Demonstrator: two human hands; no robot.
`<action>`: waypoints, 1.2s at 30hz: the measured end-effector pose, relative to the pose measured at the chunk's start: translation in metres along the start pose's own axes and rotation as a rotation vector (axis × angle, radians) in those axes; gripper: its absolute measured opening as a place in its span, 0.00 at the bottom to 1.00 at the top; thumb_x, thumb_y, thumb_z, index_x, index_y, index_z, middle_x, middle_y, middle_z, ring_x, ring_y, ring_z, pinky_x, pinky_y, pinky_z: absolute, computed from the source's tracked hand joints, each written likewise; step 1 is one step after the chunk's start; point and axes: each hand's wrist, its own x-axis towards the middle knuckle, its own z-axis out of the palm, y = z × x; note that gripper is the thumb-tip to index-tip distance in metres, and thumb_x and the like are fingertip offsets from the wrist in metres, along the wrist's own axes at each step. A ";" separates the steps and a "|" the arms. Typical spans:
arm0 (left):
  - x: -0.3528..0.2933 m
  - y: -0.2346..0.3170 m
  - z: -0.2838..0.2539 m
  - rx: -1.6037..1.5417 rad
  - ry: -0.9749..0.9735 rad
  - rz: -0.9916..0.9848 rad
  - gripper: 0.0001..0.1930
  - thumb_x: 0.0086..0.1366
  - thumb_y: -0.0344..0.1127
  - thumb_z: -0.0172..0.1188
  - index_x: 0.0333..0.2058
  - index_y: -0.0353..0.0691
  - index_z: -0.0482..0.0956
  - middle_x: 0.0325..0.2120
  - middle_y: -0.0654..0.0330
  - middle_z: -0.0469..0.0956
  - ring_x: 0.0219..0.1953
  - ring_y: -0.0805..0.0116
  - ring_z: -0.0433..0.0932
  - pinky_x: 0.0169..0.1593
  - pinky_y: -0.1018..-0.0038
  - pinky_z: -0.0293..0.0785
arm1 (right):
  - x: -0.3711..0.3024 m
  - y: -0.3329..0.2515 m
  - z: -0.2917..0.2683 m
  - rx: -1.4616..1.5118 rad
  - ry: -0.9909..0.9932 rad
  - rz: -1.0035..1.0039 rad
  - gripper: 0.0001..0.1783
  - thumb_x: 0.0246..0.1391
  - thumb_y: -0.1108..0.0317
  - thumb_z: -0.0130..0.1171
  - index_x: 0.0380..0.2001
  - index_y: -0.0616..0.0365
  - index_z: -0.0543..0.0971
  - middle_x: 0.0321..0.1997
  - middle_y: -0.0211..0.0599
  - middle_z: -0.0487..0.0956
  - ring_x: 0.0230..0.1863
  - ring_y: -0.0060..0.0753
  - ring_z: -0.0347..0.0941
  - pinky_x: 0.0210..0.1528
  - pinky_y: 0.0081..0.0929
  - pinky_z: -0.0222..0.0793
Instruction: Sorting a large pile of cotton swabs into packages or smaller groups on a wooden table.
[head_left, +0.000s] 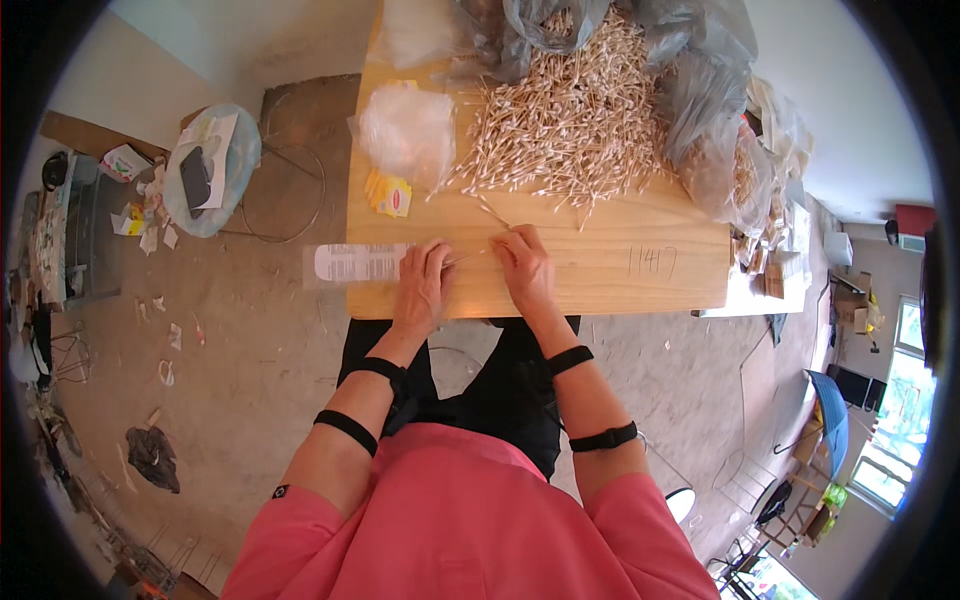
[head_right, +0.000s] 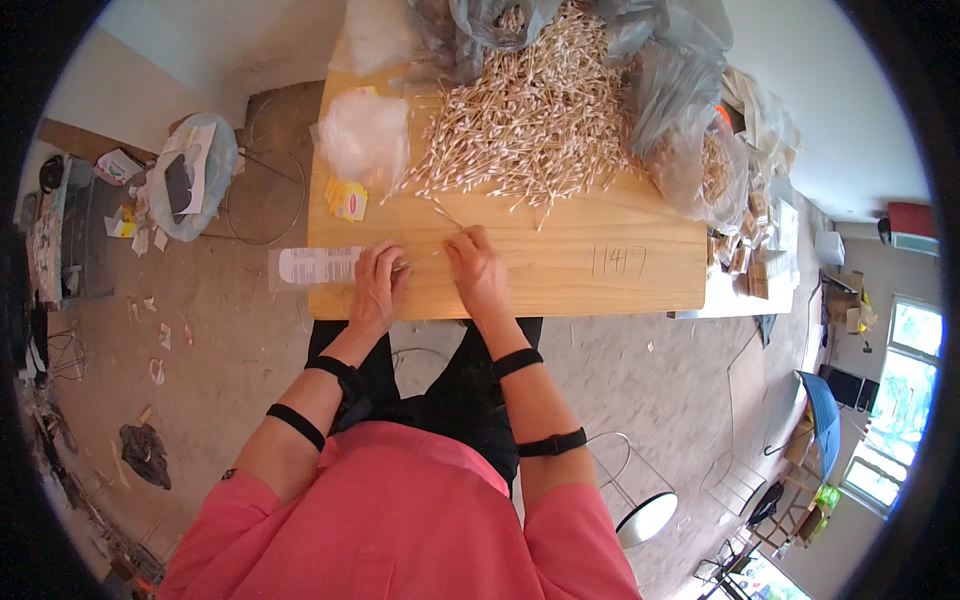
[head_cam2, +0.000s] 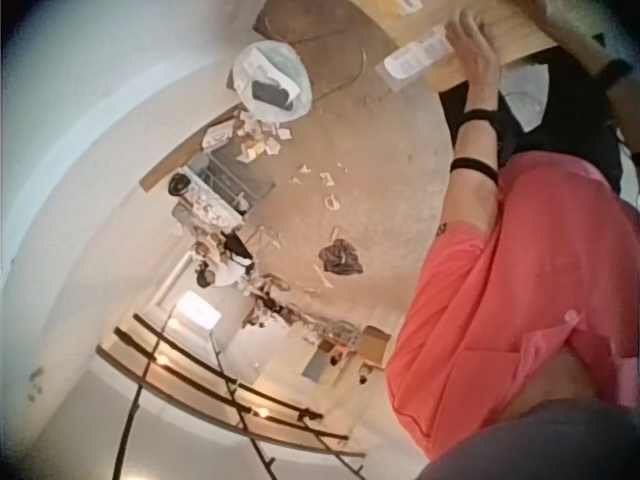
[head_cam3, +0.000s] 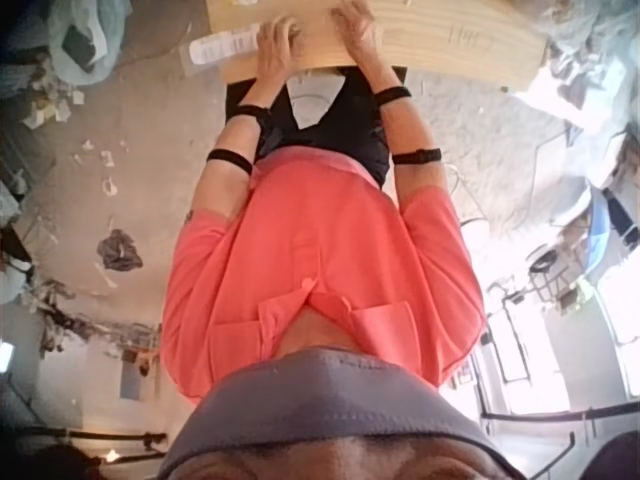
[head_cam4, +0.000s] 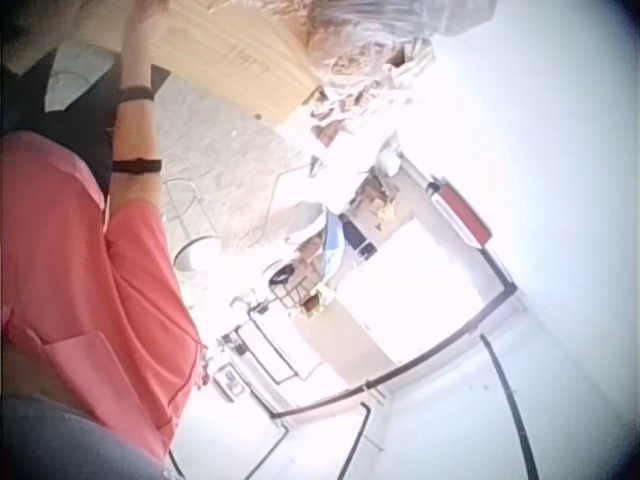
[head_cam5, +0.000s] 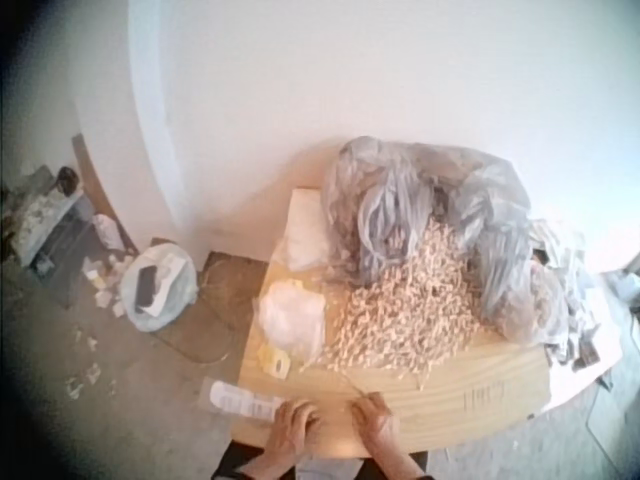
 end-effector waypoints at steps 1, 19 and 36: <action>0.001 0.001 0.000 -0.017 0.022 -0.004 0.17 0.56 0.24 0.62 0.44 0.38 0.71 0.46 0.52 0.70 0.48 0.48 0.69 0.52 0.58 0.66 | 0.003 -0.003 0.003 0.024 -0.056 -0.068 0.04 0.48 0.71 0.62 0.30 0.56 0.79 0.34 0.39 0.74 0.36 0.48 0.75 0.36 0.41 0.72; 0.001 0.002 -0.001 -0.021 -0.001 0.022 0.10 0.55 0.26 0.63 0.35 0.38 0.71 0.42 0.55 0.70 0.46 0.51 0.69 0.51 0.60 0.65 | -0.019 -0.019 0.009 -0.029 -0.225 0.087 0.06 0.51 0.70 0.61 0.31 0.57 0.74 0.34 0.43 0.74 0.36 0.52 0.75 0.35 0.47 0.71; 0.003 -0.003 0.006 -0.045 0.028 0.023 0.10 0.55 0.28 0.64 0.34 0.37 0.72 0.44 0.54 0.71 0.46 0.51 0.70 0.52 0.59 0.66 | -0.010 -0.021 0.017 -0.251 -0.296 -0.037 0.04 0.52 0.73 0.57 0.31 0.59 0.73 0.36 0.45 0.75 0.38 0.52 0.75 0.35 0.45 0.71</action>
